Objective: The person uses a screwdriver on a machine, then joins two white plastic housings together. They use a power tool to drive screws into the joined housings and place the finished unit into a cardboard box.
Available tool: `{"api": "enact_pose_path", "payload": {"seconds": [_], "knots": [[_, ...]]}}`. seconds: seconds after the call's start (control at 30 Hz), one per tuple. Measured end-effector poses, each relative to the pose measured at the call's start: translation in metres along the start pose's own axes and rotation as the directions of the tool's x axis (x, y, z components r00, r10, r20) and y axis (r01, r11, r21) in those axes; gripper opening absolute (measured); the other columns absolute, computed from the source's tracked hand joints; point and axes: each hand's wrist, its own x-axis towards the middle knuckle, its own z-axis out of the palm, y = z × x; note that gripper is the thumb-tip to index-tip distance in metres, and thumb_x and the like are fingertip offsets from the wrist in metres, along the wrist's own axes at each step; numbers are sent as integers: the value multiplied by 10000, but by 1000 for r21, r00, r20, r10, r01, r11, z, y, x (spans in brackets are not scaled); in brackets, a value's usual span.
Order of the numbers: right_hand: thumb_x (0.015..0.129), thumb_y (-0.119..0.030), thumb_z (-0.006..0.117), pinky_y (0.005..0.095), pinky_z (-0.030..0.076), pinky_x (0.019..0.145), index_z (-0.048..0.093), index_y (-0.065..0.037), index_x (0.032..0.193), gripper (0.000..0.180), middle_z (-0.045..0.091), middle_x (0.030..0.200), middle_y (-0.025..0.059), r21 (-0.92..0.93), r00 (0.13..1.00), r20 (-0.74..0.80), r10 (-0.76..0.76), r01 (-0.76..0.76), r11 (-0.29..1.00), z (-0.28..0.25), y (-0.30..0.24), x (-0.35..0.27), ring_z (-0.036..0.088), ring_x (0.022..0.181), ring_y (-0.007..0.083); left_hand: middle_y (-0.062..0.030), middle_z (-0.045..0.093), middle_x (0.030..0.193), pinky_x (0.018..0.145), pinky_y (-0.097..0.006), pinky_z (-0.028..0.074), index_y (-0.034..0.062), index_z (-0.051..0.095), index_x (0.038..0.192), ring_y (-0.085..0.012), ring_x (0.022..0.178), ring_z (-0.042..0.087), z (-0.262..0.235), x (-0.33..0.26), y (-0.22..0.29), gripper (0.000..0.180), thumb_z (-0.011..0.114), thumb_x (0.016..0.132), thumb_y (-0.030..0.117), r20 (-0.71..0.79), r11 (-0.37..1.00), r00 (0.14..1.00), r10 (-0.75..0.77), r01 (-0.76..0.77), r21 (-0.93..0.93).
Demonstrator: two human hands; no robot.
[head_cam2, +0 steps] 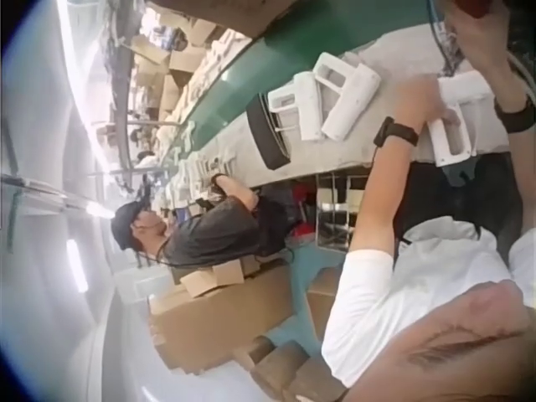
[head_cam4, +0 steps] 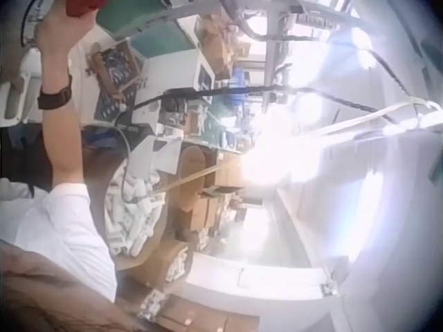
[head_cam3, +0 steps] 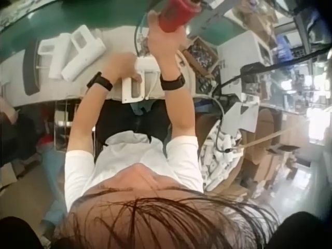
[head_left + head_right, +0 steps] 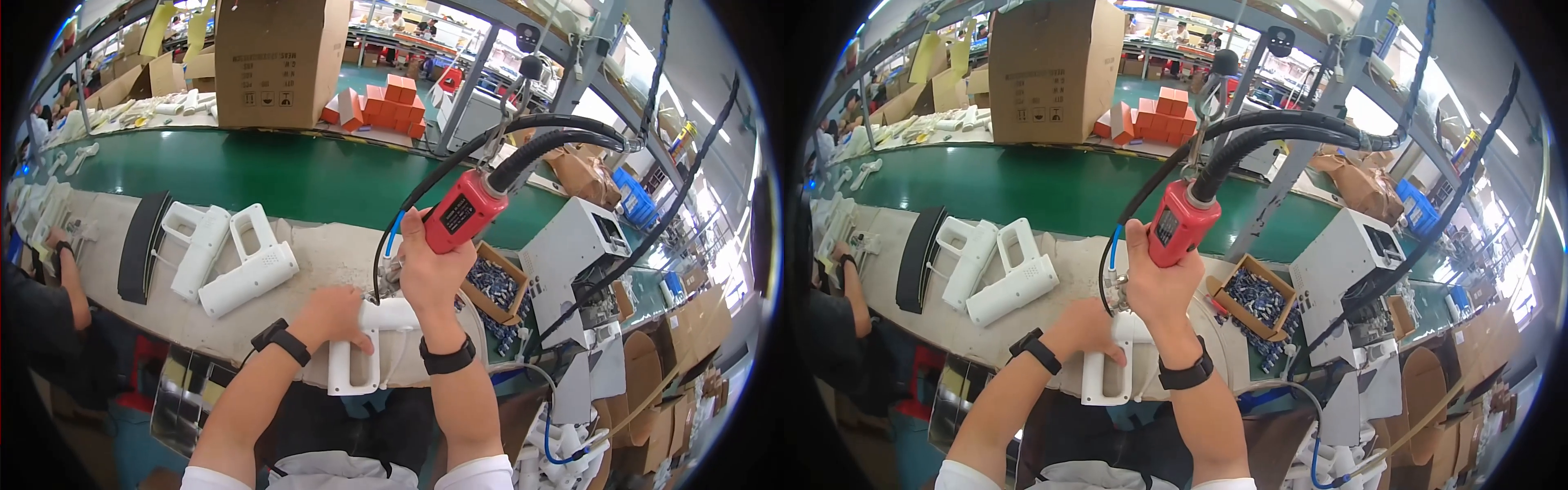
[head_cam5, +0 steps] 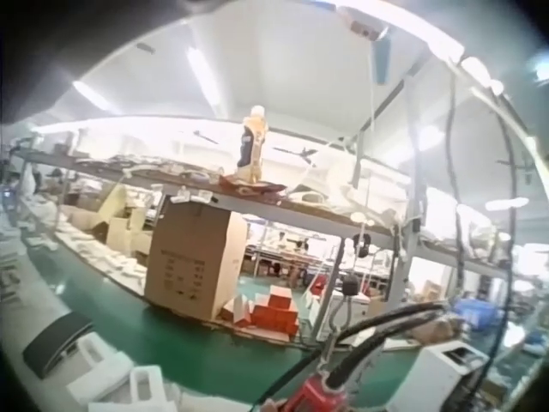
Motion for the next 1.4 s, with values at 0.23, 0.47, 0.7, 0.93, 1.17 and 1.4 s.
{"api": "enact_pose_path", "payload": {"seconds": [0.23, 0.47, 0.7, 0.93, 1.17, 1.4], "knots": [[875, -211, 721, 222, 394, 486, 583, -32, 828, 231, 551, 615, -18, -152, 997, 28, 65, -60, 987, 8, 43, -11, 505, 519, 56, -160, 624, 1041, 863, -404, 496, 6, 707, 920, -307, 1025, 608, 21, 7, -10, 765, 797, 495, 636, -97, 998, 994, 52, -49, 37], [883, -155, 703, 218, 402, 502, 584, -27, 894, 175, 569, 656, -2, -93, 994, 44, -102, 106, 990, 9, 32, -9, 505, 530, 59, -170, 630, 1127, 880, -401, 498, 11, 585, 1174, -339, 995, 631, 32, 13, -14, 979, 834, 449, 619, -203, 996, 976, 84, -74, 57], [862, -51, 699, 225, 414, 457, 563, 0, 936, 163, 599, 725, 40, 20, 994, 54, -96, 95, 995, -15, -29, -4, 534, 517, 89, -154, 627, 1068, 888, -408, 494, 17, 597, 1103, -309, 1053, 595, 9, 18, -9, 877, 826, 483, 594, -92, 987, 996, -16, 1, -163], [868, -117, 711, 227, 419, 496, 559, -7, 903, 190, 582, 691, 23, -100, 998, 58, -4, 9, 995, -20, 13, -27, 529, 544, 80, -150, 630, 1045, 869, -414, 499, 21, 596, 1068, -306, 1039, 600, 19, 27, -12, 895, 825, 461, 638, -124, 996, 992, 32, -42, -81], [874, -153, 713, 218, 405, 512, 569, -24, 848, 195, 567, 669, -11, -101, 992, 115, 55, -44, 994, -13, 22, -40, 515, 548, 64, -183, 618, 1034, 866, -431, 487, 5, 563, 1110, -330, 1048, 592, 35, 16, -20, 942, 854, 456, 617, -469, 978, 869, 157, -203, -51], [889, -101, 681, 216, 414, 470, 574, -8, 892, 142, 584, 693, 21, 127, 998, 45, -40, 34, 991, -6, -48, -5, 539, 515, 81, -266, 550, 1219, 994, -448, 392, -34, 499, 1250, -412, 1182, 489, 50, -12, -40, 1006, 850, 518, 560, -267, 859, 941, -208, 45, -509]]}}
